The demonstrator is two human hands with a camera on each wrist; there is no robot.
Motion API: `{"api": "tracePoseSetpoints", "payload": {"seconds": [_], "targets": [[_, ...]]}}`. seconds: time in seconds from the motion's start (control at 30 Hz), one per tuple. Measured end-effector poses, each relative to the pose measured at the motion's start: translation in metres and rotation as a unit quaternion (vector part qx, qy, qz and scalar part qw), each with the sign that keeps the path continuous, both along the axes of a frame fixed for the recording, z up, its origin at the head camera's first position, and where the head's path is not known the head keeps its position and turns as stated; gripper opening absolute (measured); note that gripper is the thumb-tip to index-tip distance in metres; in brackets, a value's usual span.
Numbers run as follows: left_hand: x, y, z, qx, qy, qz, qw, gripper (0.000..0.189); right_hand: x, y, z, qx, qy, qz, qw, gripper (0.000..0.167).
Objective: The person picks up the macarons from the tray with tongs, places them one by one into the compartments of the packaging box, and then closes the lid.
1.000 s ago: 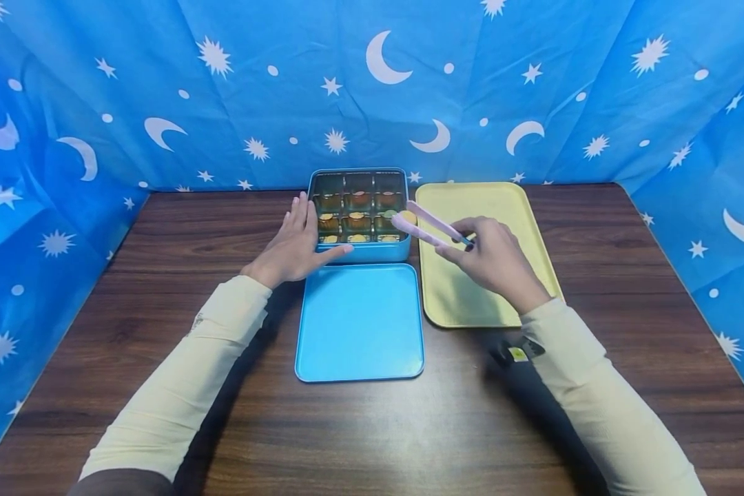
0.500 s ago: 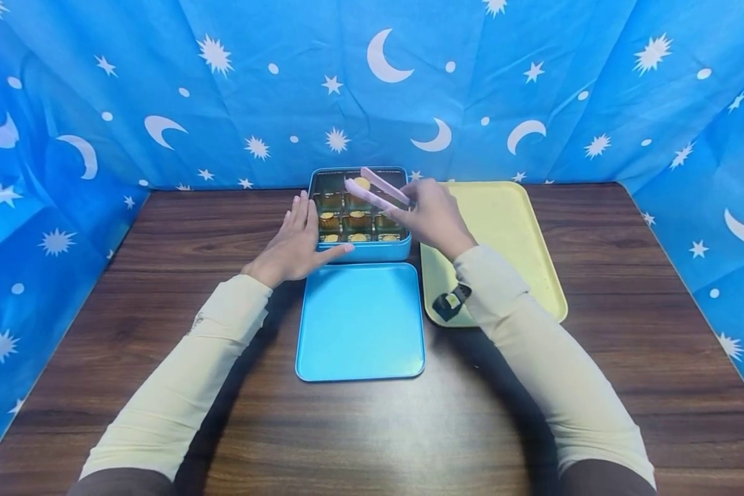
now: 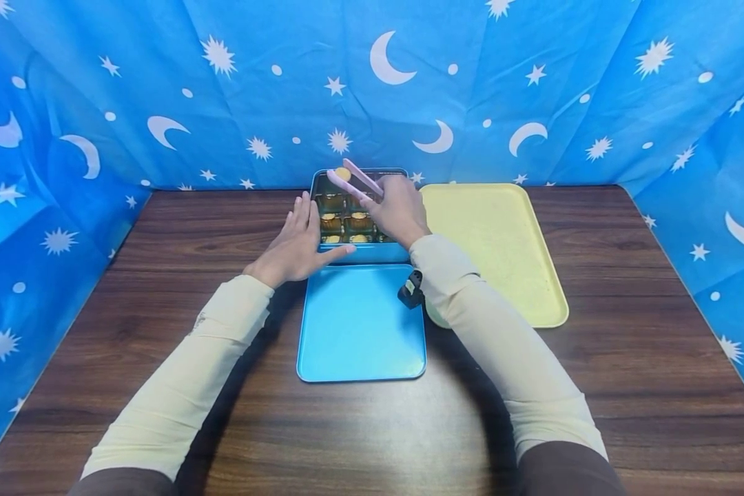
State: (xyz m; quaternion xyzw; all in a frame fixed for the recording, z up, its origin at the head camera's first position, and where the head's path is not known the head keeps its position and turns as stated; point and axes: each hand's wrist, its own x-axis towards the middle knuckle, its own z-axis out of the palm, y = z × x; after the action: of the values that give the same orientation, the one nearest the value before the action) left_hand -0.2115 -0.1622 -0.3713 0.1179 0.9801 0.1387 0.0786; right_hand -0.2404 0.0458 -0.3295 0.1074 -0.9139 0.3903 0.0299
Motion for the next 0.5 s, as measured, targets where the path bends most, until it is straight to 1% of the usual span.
{"api": "tracePoseSetpoints", "payload": {"seconds": [0.1,0.3,0.5], "targets": [[0.000,0.000,0.000,-0.002,0.000,0.000,1.0000,0.118,-0.003,-0.005,-0.003,-0.005,-0.003,-0.008,1.0000,0.035],[0.001,0.001,0.000,0.002,-0.005,0.000,1.0000,0.118,-0.007,-0.011,-0.010,-0.012,-0.025,-0.024,0.9993,0.037],[0.002,0.001,0.000,0.001,-0.002,0.002,1.0000,0.118,-0.010,-0.016,-0.013,-0.012,-0.033,-0.027,0.9990,0.033]]}}
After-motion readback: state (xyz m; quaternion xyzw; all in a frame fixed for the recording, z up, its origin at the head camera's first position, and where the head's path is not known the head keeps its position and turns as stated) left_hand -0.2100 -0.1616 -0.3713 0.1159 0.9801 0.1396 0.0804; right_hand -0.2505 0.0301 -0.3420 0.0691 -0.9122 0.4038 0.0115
